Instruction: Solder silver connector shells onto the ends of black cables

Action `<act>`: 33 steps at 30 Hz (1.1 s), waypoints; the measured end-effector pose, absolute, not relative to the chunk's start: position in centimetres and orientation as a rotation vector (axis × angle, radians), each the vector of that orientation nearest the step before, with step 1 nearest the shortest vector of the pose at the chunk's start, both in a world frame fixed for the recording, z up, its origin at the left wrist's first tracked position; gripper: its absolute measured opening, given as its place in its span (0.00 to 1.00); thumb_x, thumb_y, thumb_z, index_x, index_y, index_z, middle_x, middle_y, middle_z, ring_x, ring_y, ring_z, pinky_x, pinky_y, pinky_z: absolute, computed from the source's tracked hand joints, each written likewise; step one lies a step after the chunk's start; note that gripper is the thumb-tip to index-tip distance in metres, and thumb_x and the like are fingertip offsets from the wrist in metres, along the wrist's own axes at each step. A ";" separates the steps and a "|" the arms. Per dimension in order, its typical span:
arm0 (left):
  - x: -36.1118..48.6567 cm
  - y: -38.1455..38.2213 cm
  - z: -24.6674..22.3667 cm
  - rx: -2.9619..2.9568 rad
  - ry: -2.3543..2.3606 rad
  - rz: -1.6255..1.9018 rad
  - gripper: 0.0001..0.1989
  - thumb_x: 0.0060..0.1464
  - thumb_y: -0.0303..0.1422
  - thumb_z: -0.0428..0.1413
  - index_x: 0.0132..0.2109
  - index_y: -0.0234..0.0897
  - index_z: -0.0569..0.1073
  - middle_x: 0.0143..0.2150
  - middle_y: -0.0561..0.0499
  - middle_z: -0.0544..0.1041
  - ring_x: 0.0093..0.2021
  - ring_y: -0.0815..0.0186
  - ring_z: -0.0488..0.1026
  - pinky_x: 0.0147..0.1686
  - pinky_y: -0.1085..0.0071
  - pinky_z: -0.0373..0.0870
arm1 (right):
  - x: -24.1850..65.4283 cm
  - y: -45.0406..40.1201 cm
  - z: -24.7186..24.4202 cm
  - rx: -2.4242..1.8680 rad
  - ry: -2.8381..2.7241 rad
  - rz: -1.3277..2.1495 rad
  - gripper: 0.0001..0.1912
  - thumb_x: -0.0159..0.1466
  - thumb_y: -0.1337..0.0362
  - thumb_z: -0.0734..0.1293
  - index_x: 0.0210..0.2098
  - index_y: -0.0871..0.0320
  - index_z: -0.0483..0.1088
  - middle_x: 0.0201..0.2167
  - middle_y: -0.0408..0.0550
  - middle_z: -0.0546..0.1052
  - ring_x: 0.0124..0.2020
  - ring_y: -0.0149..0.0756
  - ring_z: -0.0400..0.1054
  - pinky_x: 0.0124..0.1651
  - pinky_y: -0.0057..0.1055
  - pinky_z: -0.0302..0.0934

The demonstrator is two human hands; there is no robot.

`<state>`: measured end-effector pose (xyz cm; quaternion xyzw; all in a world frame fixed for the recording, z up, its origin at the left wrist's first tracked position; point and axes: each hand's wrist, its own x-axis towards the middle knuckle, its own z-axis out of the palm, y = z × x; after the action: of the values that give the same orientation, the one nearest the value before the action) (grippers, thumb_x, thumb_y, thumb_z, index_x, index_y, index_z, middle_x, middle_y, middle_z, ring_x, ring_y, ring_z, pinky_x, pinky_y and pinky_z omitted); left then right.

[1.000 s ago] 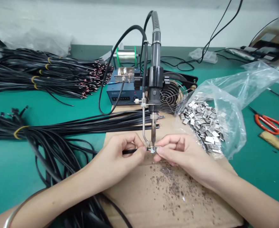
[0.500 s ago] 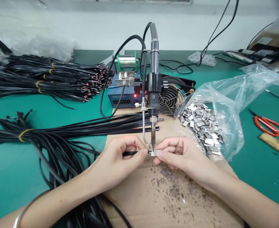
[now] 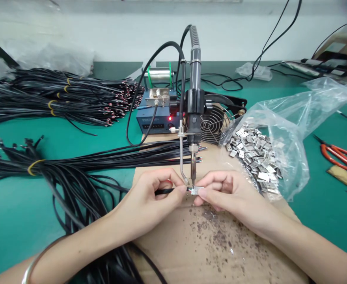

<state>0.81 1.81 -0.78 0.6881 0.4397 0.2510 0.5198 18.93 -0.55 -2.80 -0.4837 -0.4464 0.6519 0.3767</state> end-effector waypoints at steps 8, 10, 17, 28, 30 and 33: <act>0.9 1.8 -0.9 1.616 1.049 0.611 0.08 0.52 0.29 0.52 0.26 0.35 0.68 0.24 0.57 0.67 0.23 0.76 0.62 0.22 0.84 0.62 | 19.0 -0.7 -2.9 -1.191 -1.148 1.651 0.06 0.52 0.62 0.73 0.27 0.58 0.74 0.20 0.45 0.79 0.15 0.25 0.63 0.18 0.23 0.49; 0.9 1.7 -0.8 1.626 1.067 0.599 0.08 0.52 0.28 0.52 0.25 0.35 0.67 0.23 0.58 0.67 0.23 0.76 0.62 0.22 0.84 0.62 | 18.9 -0.6 -2.9 -1.201 -1.142 1.648 0.06 0.52 0.63 0.73 0.26 0.59 0.74 0.20 0.45 0.78 0.15 0.24 0.62 0.18 0.23 0.49; 1.1 1.6 -0.8 1.679 1.119 0.547 0.08 0.52 0.27 0.51 0.25 0.35 0.67 0.24 0.58 0.69 0.24 0.76 0.64 0.23 0.85 0.63 | 18.5 -0.5 -2.8 -1.235 -1.148 1.623 0.04 0.50 0.68 0.73 0.25 0.60 0.74 0.18 0.44 0.77 0.15 0.23 0.59 0.18 0.21 0.48; 1.1 1.6 -0.9 1.673 1.124 0.608 0.08 0.51 0.29 0.52 0.24 0.35 0.67 0.24 0.57 0.70 0.23 0.75 0.65 0.20 0.84 0.62 | 18.8 -0.5 -2.2 -1.276 -1.107 1.668 0.05 0.50 0.66 0.72 0.27 0.61 0.75 0.19 0.44 0.78 0.15 0.22 0.59 0.19 0.21 0.48; 1.1 1.6 -0.8 1.672 1.122 0.606 0.08 0.51 0.29 0.52 0.24 0.35 0.67 0.23 0.57 0.69 0.23 0.75 0.65 0.21 0.84 0.63 | 18.8 -0.5 -2.2 -1.266 -1.103 1.675 0.05 0.50 0.66 0.72 0.27 0.61 0.75 0.19 0.44 0.78 0.15 0.22 0.59 0.18 0.22 0.47; 1.0 1.6 -0.8 1.668 1.117 0.616 0.08 0.51 0.29 0.52 0.24 0.35 0.67 0.24 0.57 0.69 0.23 0.75 0.65 0.21 0.84 0.63 | 18.8 -0.4 -2.2 -1.255 -1.092 1.679 0.05 0.50 0.66 0.73 0.26 0.60 0.74 0.19 0.44 0.78 0.17 0.24 0.62 0.18 0.22 0.47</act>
<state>1.01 1.60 -0.79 0.6890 0.4614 0.2543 0.4977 18.78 -0.41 -2.22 -0.4911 -0.4274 0.6575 0.3793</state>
